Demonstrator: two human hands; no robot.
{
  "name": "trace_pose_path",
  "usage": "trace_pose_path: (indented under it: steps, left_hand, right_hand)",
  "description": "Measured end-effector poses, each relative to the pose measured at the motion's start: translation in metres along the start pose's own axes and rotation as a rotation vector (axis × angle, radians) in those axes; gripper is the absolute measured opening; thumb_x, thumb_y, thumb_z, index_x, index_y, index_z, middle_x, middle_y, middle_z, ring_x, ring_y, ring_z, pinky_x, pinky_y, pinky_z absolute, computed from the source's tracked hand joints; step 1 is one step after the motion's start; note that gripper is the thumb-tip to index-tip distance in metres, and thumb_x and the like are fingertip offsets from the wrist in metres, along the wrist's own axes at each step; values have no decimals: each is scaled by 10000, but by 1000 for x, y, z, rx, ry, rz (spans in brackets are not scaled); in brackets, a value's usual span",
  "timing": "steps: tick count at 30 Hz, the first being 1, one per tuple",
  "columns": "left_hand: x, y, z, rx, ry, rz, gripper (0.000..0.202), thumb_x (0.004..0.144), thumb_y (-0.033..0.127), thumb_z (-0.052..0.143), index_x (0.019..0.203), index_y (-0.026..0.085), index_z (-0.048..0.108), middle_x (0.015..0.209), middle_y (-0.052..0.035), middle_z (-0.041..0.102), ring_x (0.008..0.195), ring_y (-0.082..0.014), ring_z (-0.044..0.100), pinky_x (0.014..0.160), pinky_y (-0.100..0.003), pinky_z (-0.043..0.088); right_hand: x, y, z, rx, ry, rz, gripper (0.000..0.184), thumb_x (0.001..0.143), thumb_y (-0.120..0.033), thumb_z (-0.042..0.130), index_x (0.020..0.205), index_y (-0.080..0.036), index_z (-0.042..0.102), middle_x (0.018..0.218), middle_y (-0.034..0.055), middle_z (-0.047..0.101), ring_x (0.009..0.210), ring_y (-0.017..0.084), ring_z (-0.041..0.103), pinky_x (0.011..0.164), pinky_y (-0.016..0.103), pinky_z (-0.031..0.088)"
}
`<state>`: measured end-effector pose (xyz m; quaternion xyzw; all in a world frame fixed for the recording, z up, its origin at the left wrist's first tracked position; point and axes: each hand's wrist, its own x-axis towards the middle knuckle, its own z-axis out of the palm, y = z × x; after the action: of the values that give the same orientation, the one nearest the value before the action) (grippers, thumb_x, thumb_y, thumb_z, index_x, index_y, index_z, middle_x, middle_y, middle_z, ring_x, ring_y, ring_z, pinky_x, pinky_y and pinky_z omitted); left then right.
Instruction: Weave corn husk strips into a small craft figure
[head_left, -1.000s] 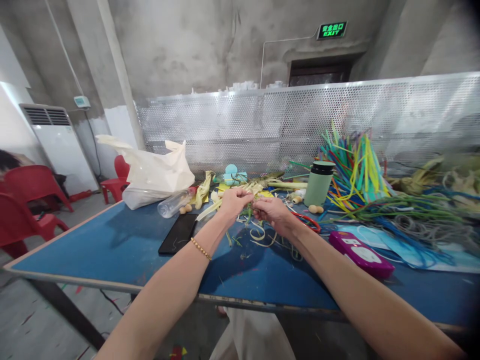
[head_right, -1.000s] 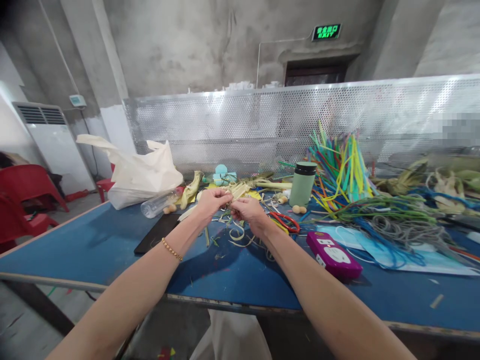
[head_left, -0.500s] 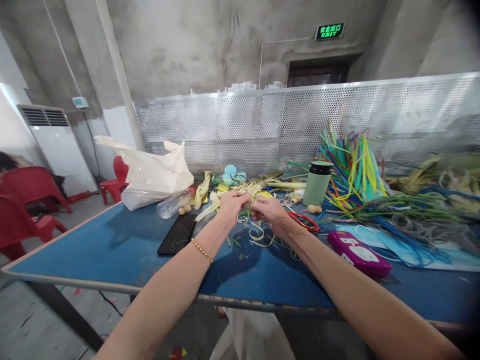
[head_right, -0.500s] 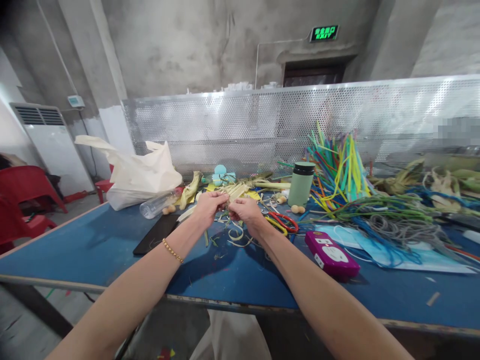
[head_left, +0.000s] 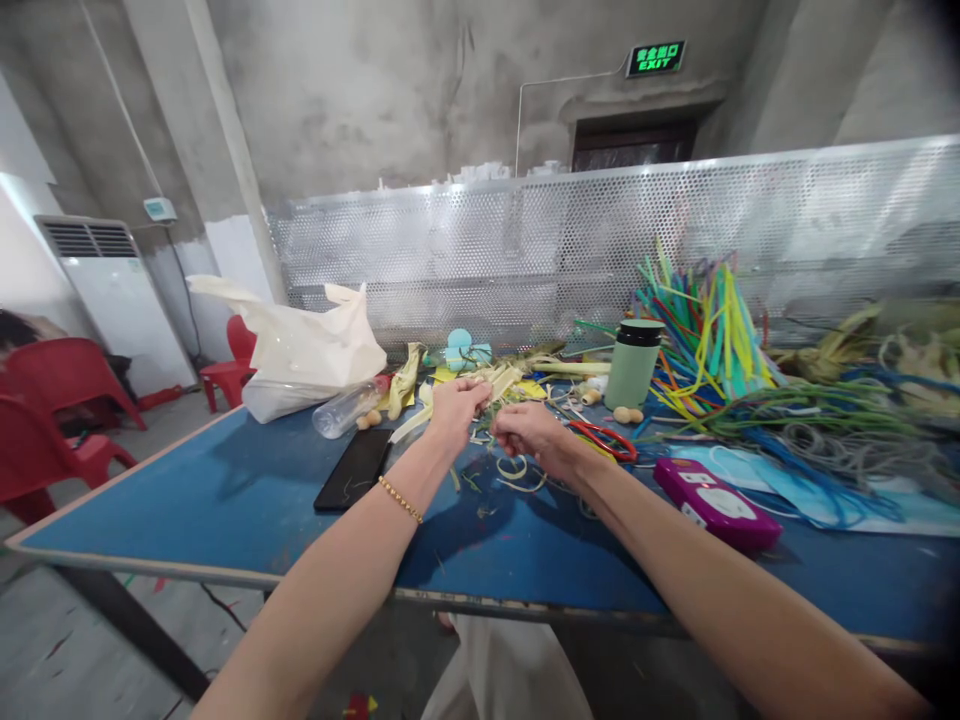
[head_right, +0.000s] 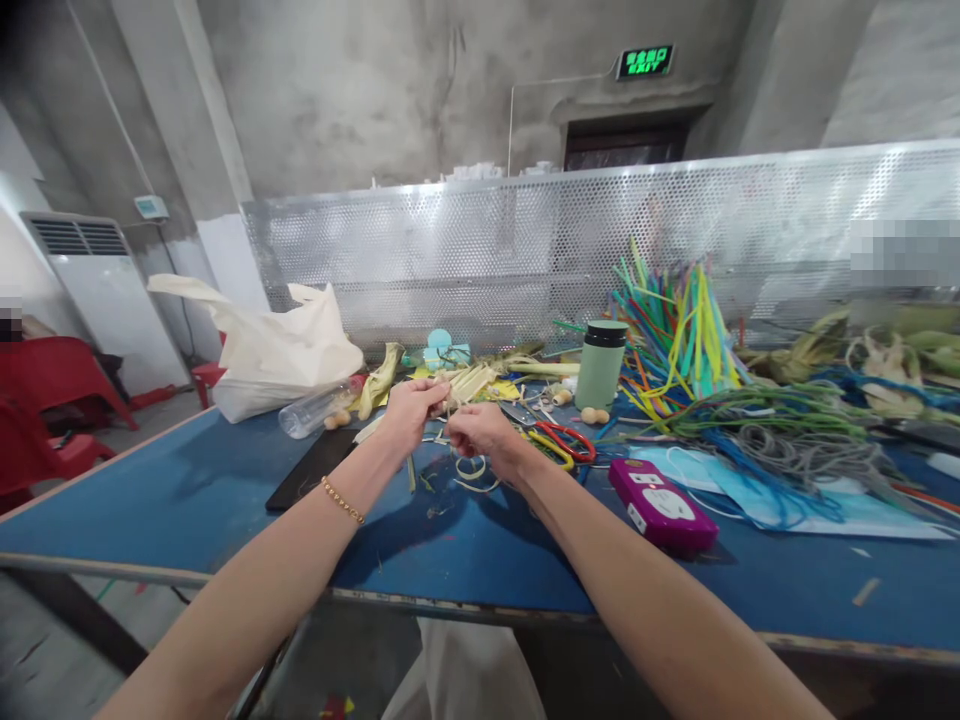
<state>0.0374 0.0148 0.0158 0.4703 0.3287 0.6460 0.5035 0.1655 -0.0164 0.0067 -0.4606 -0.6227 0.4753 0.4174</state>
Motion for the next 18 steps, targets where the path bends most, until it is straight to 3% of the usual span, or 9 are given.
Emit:
trace_pose_path:
  steps: [4, 8, 13, 18]
  left_hand:
    - [6, 5, -8, 26, 16, 18, 233, 561, 238, 785, 569, 125, 582, 505, 15, 519, 468, -49, 399, 470, -205, 280]
    - [8, 8, -11, 81, 18, 30, 207, 577, 242, 772, 598, 121, 606, 499, 19, 526, 462, -51, 399, 467, -208, 268]
    - [-1, 6, -2, 133, -32, 76, 212, 584, 271, 765, 623, 123, 618, 522, 26, 530, 472, -59, 410, 478, -219, 293]
    - [-4, 6, 0, 118, -133, 24, 255, 584, 312, 772, 614, 127, 599, 543, 15, 530, 486, -65, 421, 486, -221, 306]
  right_hand:
    - [-4, -1, -1, -54, -94, -40, 86, 598, -216, 599, 539, -154, 594, 462, -25, 544, 387, 66, 462, 390, 186, 322]
    - [1, -6, -6, -52, 13, -7, 98, 645, -236, 632, 589, -156, 624, 530, 1, 603, 416, 84, 500, 392, 196, 353]
    - [5, -9, -8, 196, -56, -2, 195, 643, -336, 739, 700, -171, 652, 743, 52, 697, 547, 110, 584, 442, 199, 408]
    - [7, 3, -5, 144, -34, -89, 296, 625, -374, 768, 579, -147, 584, 530, 7, 598, 448, 79, 514, 433, 194, 372]
